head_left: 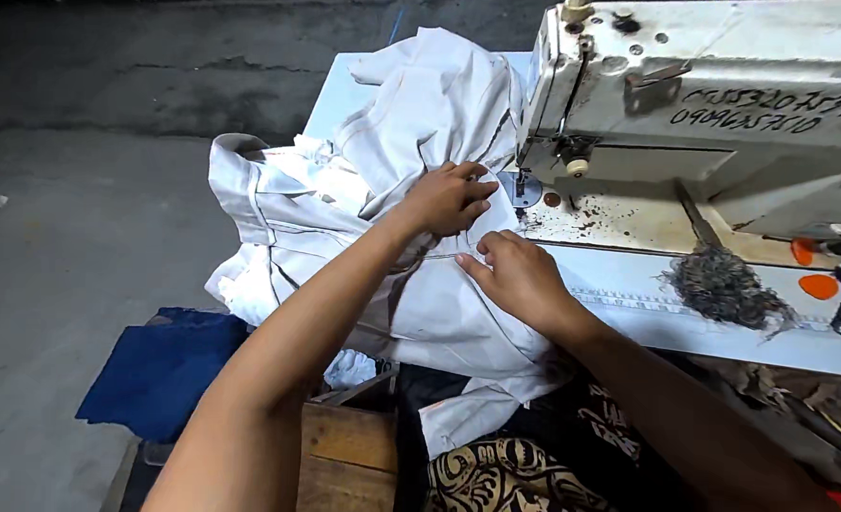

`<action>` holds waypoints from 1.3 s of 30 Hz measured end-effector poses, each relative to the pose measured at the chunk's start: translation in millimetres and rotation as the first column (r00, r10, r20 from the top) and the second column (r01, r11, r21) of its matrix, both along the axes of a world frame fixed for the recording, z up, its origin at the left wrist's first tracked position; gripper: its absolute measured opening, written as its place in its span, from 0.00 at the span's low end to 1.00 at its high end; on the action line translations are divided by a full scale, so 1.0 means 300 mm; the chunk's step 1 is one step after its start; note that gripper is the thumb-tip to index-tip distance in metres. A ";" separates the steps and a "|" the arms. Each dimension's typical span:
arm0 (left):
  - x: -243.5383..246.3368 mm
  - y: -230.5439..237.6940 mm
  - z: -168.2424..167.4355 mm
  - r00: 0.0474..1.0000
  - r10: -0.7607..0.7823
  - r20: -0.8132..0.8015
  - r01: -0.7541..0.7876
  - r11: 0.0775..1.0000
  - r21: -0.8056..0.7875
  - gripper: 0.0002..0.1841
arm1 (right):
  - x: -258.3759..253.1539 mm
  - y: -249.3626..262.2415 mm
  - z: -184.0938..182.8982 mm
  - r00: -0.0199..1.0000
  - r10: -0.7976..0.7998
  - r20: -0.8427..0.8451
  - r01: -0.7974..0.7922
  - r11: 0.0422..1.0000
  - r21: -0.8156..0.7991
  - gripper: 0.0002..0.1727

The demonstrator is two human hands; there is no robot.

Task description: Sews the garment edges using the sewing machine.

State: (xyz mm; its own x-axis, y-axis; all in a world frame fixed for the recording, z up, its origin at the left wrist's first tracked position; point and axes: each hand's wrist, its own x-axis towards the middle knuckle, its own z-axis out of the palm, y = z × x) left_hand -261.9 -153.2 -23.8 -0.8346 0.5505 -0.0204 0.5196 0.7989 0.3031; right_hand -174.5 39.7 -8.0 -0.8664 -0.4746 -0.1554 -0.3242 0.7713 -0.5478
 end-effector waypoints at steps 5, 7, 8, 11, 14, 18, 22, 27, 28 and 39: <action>-0.053 0.011 0.094 0.992 -0.027 0.124 0.045 0.988 -0.145 0.25 | 0.002 -0.031 -0.033 1.000 0.001 -0.025 -0.004 0.993 -0.122 0.13; -0.081 0.020 0.109 0.992 -0.050 0.113 0.069 0.982 -0.177 0.26 | 0.008 -0.010 -0.031 0.992 -0.068 -0.102 0.037 0.958 -0.283 0.11; -0.096 0.021 0.111 0.992 -0.057 0.115 0.076 0.981 -0.177 0.25 | -0.001 0.004 -0.017 0.987 -0.116 -0.111 0.079 0.951 -0.297 0.11; -0.123 0.006 0.090 0.991 -0.086 0.099 0.100 0.985 -0.144 0.20 | -0.048 0.036 -0.028 0.986 -0.165 -0.032 0.160 0.980 -0.118 0.12; -0.100 -0.033 0.059 0.973 -0.227 -0.046 0.225 0.973 -0.044 0.20 | -0.038 0.035 -0.094 0.971 -0.131 -0.201 0.116 0.990 -0.083 0.11; 0.019 -0.042 0.063 0.906 -0.412 -0.100 0.412 0.911 -0.014 0.20 | -0.027 0.032 -0.093 0.968 -0.136 -0.210 0.130 0.991 -0.041 0.12; 0.098 -0.034 0.048 0.885 -0.414 -0.213 0.414 0.909 -0.045 0.12 | 0.002 0.030 -0.105 0.951 -0.137 -0.276 0.127 0.990 -0.054 0.13; 0.116 -0.060 0.017 0.879 -0.385 -0.282 0.409 0.912 0.029 0.11 | 0.035 0.043 -0.181 0.881 -0.148 -0.450 0.051 0.974 -0.219 0.12; 0.109 -0.061 0.015 0.890 -0.384 -0.247 0.404 0.914 0.034 0.11 | 0.034 0.055 -0.175 0.887 -0.143 -0.439 0.039 0.971 -0.237 0.14; 0.052 -0.016 0.009 0.976 -0.216 -0.019 0.216 0.976 0.004 0.28 | -0.119 0.208 -0.156 0.827 0.182 -0.531 -0.307 0.939 -0.156 0.16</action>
